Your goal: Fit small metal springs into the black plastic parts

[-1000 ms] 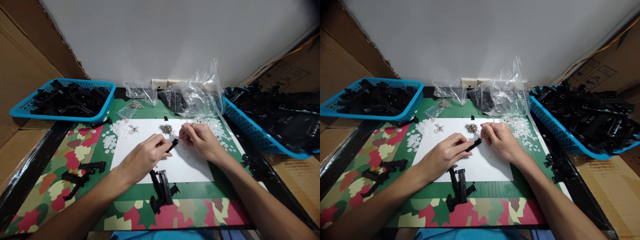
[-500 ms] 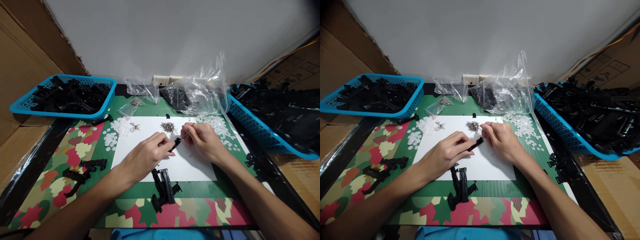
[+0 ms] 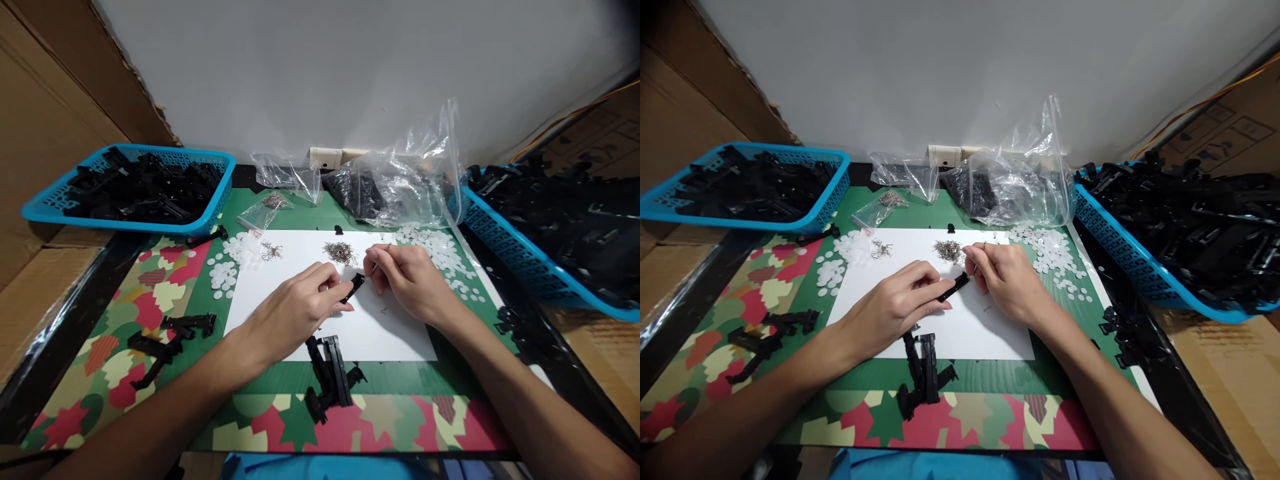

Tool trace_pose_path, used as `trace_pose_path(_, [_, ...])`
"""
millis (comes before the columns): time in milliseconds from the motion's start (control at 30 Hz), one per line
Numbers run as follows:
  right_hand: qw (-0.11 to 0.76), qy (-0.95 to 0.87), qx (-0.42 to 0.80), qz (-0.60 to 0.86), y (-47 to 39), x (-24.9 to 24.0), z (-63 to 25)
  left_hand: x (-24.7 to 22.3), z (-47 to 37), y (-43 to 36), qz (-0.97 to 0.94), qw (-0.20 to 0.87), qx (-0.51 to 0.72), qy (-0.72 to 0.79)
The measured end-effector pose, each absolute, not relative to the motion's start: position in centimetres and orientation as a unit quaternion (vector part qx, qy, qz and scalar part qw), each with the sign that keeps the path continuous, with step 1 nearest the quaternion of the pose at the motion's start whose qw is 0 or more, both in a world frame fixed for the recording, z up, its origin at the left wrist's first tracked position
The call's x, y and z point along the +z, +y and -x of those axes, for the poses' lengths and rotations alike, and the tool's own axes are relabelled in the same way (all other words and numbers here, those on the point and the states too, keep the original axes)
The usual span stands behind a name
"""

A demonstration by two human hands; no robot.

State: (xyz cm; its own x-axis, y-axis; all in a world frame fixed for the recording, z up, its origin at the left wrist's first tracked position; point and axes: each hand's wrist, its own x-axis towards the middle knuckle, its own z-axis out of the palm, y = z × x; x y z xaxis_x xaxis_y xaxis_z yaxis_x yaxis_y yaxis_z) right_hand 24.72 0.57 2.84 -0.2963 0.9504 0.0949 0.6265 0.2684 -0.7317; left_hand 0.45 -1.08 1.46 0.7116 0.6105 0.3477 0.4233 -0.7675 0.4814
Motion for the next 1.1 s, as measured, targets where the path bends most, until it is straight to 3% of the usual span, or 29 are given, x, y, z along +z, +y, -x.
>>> trace_pose_path(733, [0.293,-0.741,0.290,0.530,0.3,2.4,-24.3,1.1,-0.6,-1.1,-0.870,0.284,0.273,0.296])
trace_pose_path(1000, [0.404,-0.654,0.358,0.530,0.4,2.3,-25.6,1.3,-0.5,-1.0,-0.873,0.273,0.267,0.303])
trace_pose_path(1100, [0.396,-0.682,0.332,0.518,0.5,3.1,-26.5,1.3,-0.4,-1.0,-0.874,0.266,0.273,0.302])
